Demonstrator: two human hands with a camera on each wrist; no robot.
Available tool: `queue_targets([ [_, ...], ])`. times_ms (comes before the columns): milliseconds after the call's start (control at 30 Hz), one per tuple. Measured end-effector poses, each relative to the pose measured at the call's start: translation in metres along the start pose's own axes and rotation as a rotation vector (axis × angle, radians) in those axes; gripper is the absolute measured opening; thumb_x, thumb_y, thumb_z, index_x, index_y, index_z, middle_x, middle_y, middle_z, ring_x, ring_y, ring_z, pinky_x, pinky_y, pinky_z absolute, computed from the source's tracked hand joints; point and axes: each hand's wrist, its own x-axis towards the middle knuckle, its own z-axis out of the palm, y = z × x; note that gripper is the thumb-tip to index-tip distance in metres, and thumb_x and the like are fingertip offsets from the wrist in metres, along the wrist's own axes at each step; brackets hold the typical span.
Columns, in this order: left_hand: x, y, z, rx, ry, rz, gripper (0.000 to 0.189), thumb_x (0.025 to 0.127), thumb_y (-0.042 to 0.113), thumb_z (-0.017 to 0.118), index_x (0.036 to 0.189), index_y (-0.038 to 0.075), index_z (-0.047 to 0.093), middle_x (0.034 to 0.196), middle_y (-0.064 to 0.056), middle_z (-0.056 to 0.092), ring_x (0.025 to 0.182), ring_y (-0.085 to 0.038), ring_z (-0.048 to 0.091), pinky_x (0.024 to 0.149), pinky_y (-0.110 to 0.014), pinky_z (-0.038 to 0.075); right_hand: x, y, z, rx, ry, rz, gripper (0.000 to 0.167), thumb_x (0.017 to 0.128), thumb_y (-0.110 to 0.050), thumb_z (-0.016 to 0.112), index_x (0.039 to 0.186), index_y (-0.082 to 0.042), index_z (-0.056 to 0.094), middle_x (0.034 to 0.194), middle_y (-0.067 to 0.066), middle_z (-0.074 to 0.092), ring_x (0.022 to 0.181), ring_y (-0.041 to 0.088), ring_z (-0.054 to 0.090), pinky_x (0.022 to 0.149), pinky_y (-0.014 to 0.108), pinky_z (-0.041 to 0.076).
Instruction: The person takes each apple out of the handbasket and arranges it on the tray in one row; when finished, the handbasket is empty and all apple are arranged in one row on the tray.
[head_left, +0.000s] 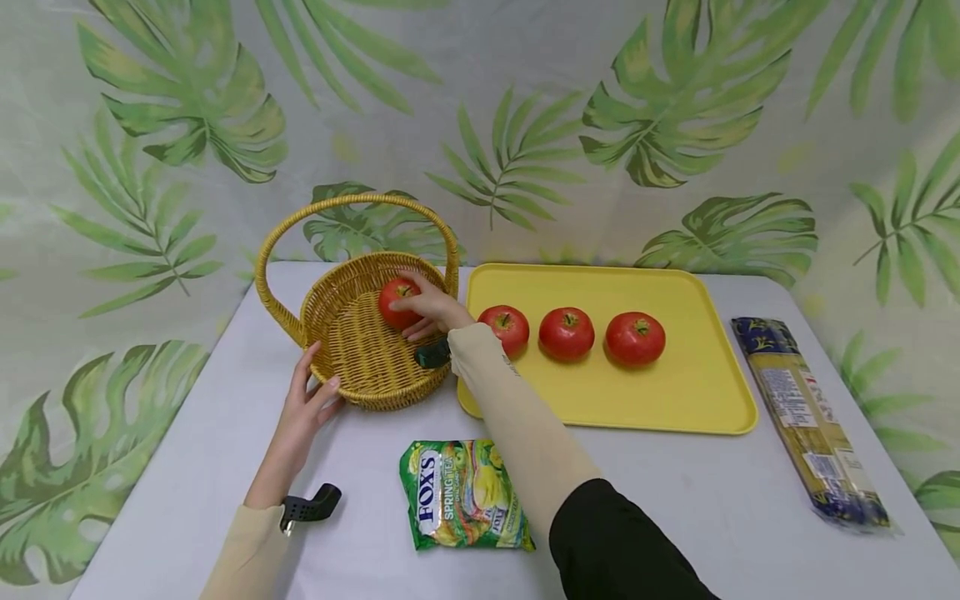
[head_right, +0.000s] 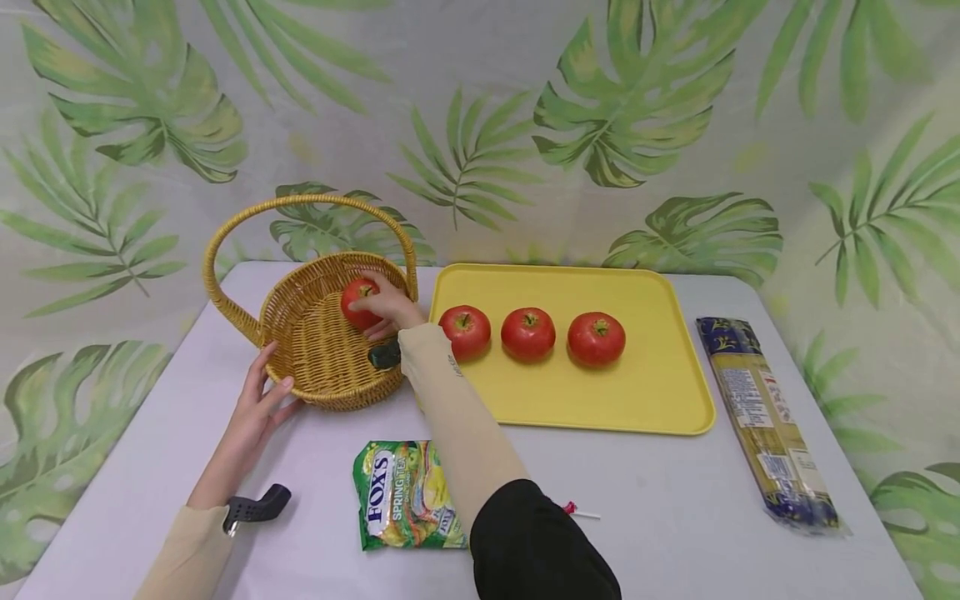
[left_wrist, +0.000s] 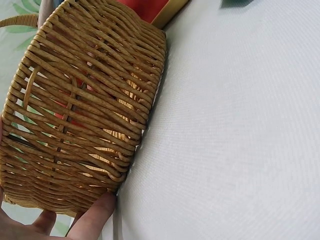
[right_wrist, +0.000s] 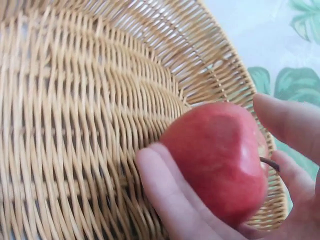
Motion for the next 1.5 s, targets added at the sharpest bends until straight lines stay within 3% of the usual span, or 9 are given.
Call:
queue_targets([
  [100, 0.001, 0.001, 0.001, -0.009, -0.003, 0.000, 0.069, 0.102, 0.014, 0.046, 0.155, 0.025, 0.004, 0.157, -0.010, -0.004, 0.138, -0.037, 0.021, 0.106, -0.055, 0.028, 0.007, 0.004, 0.001, 0.055, 0.020, 0.015, 0.072, 0.096, -0.015, 0.058, 0.153, -0.032, 0.017, 0.148, 0.016, 0.027, 0.104, 0.053, 0.055, 0.084, 0.053, 0.051],
  [333, 0.003, 0.000, 0.000, 0.001, -0.001, 0.000, 0.067, 0.102, 0.016, 0.047, 0.155, 0.027, 0.006, 0.157, -0.009, -0.006, 0.137, -0.036, 0.022, 0.106, -0.055, 0.029, 0.011, 0.008, 0.005, 0.189, 0.044, 0.007, 0.075, 0.095, -0.005, 0.056, 0.153, -0.031, 0.016, 0.152, 0.016, 0.018, 0.108, 0.058, 0.050, 0.090, 0.059, 0.044],
  [500, 0.004, -0.001, 0.000, 0.009, -0.003, 0.006, 0.067, 0.102, 0.017, 0.047, 0.154, 0.027, 0.007, 0.157, -0.010, -0.005, 0.137, -0.036, 0.024, 0.105, -0.053, 0.030, 0.013, 0.011, 0.007, 0.217, 0.074, -0.021, 0.075, 0.093, -0.001, 0.058, 0.152, -0.027, 0.021, 0.151, 0.015, 0.019, 0.118, 0.051, 0.046, 0.091, 0.058, 0.044],
  [600, 0.004, -0.002, 0.000, 0.007, -0.006, 0.008, 0.067, 0.102, 0.017, 0.047, 0.154, 0.027, 0.007, 0.157, -0.010, -0.004, 0.137, -0.036, 0.024, 0.105, -0.053, 0.030, 0.012, 0.011, 0.008, 0.225, 0.058, -0.027, 0.073, 0.092, 0.000, 0.060, 0.151, -0.024, 0.024, 0.150, 0.015, 0.022, 0.121, 0.048, 0.044, 0.091, 0.058, 0.044],
  [733, 0.004, -0.002, -0.001, -0.001, -0.006, 0.006, 0.066, 0.102, 0.017, 0.047, 0.154, 0.027, 0.007, 0.157, -0.010, -0.003, 0.137, -0.036, 0.024, 0.105, -0.054, 0.030, 0.009, 0.010, 0.008, 0.219, 0.010, -0.019, 0.071, 0.091, -0.003, 0.062, 0.150, -0.024, 0.027, 0.147, 0.015, 0.025, 0.114, 0.051, 0.050, 0.090, 0.058, 0.044],
  [933, 0.004, -0.003, -0.002, -0.002, -0.006, -0.002, 0.067, 0.102, 0.020, 0.048, 0.154, 0.027, 0.006, 0.157, -0.011, -0.004, 0.137, -0.035, 0.024, 0.106, -0.054, 0.029, 0.000, 0.004, 0.001, 0.080, -0.090, -0.057, 0.070, 0.090, -0.010, 0.066, 0.149, -0.025, 0.031, 0.145, 0.015, 0.029, 0.100, 0.055, 0.056, 0.089, 0.058, 0.045],
  [1167, 0.003, -0.002, -0.003, 0.000, -0.004, 0.007, 0.069, 0.101, 0.022, 0.049, 0.155, 0.027, 0.006, 0.157, -0.011, -0.002, 0.137, -0.036, 0.023, 0.106, -0.054, 0.029, -0.018, -0.002, -0.015, -0.141, -0.250, -0.182, 0.064, 0.090, -0.015, 0.065, 0.146, -0.025, 0.036, 0.139, 0.014, 0.038, 0.089, 0.053, 0.060, 0.082, 0.058, 0.049],
  [1500, 0.001, -0.001, -0.002, 0.010, -0.004, 0.007, 0.069, 0.102, 0.022, 0.049, 0.155, 0.025, 0.005, 0.157, -0.011, -0.002, 0.137, -0.036, 0.023, 0.105, -0.053, 0.030, -0.048, -0.008, -0.040, -0.255, -0.315, -0.251, 0.065, 0.087, -0.020, 0.068, 0.145, -0.030, 0.039, 0.136, 0.013, 0.041, 0.077, 0.046, 0.065, 0.073, 0.055, 0.054],
])
